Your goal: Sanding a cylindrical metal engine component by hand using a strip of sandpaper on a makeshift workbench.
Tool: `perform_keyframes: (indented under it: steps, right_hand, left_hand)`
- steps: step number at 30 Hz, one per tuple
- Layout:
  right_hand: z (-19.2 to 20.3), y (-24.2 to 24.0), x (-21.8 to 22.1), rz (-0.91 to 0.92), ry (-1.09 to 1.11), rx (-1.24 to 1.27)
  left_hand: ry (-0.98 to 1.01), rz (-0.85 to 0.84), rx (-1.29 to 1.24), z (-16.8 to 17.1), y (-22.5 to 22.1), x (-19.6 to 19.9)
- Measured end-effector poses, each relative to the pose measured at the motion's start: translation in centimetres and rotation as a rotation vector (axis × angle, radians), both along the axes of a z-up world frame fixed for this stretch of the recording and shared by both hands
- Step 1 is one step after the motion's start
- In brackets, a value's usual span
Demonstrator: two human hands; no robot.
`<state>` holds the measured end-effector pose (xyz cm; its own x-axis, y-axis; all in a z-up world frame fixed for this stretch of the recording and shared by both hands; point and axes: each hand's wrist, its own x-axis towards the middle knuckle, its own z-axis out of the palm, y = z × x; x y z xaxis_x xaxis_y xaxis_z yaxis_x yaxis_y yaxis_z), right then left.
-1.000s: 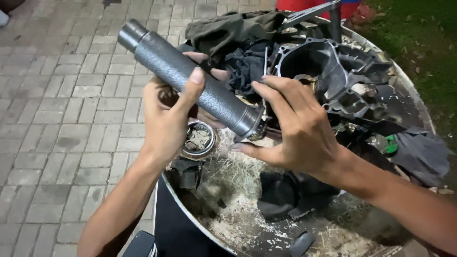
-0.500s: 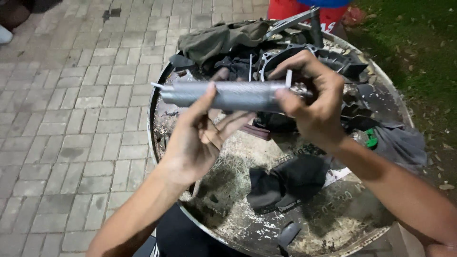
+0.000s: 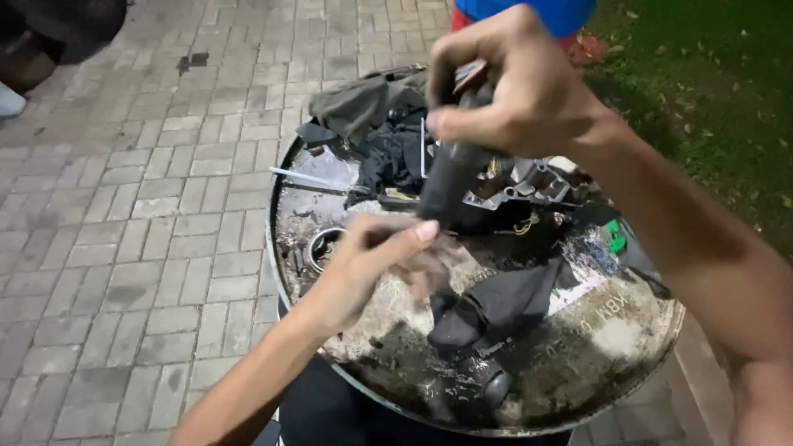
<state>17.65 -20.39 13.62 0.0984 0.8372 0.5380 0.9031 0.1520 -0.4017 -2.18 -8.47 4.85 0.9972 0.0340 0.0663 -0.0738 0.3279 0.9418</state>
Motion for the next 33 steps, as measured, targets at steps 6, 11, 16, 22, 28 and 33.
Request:
perform_keyframes:
  steps: [6, 11, 16, 22, 28, 33]
  right_hand:
    - [3.0, 1.0, -2.1, 0.116, -0.039, -0.184]
    - [2.8, 3.1, -2.8, 0.267, -0.026, -0.247]
    - [0.5, 4.8, -2.6, 0.358, 0.057, -0.183]
    - [-1.6, 6.0, -3.4, 0.019, 0.156, 0.026]
    - [0.5, 4.3, -5.4, -0.348, 0.421, -0.173]
    - [1.9, 4.0, -2.6, -0.335, 0.863, -0.430]
  left_hand:
    - [-0.468, 0.472, 0.936, 2.0, 2.1, 1.4]
    - [-0.486, -0.409, 0.627, 0.7, 3.3, 5.8]
    - [-0.222, -0.179, 0.116, -2.2, 3.1, 5.6]
    - [-0.180, -0.057, -0.100, -2.5, 3.5, 6.0]
    - [-0.073, -0.111, -0.051, -1.7, 3.8, 6.0]
    - [-0.102, -0.190, -0.051, -1.4, 4.1, 5.6]
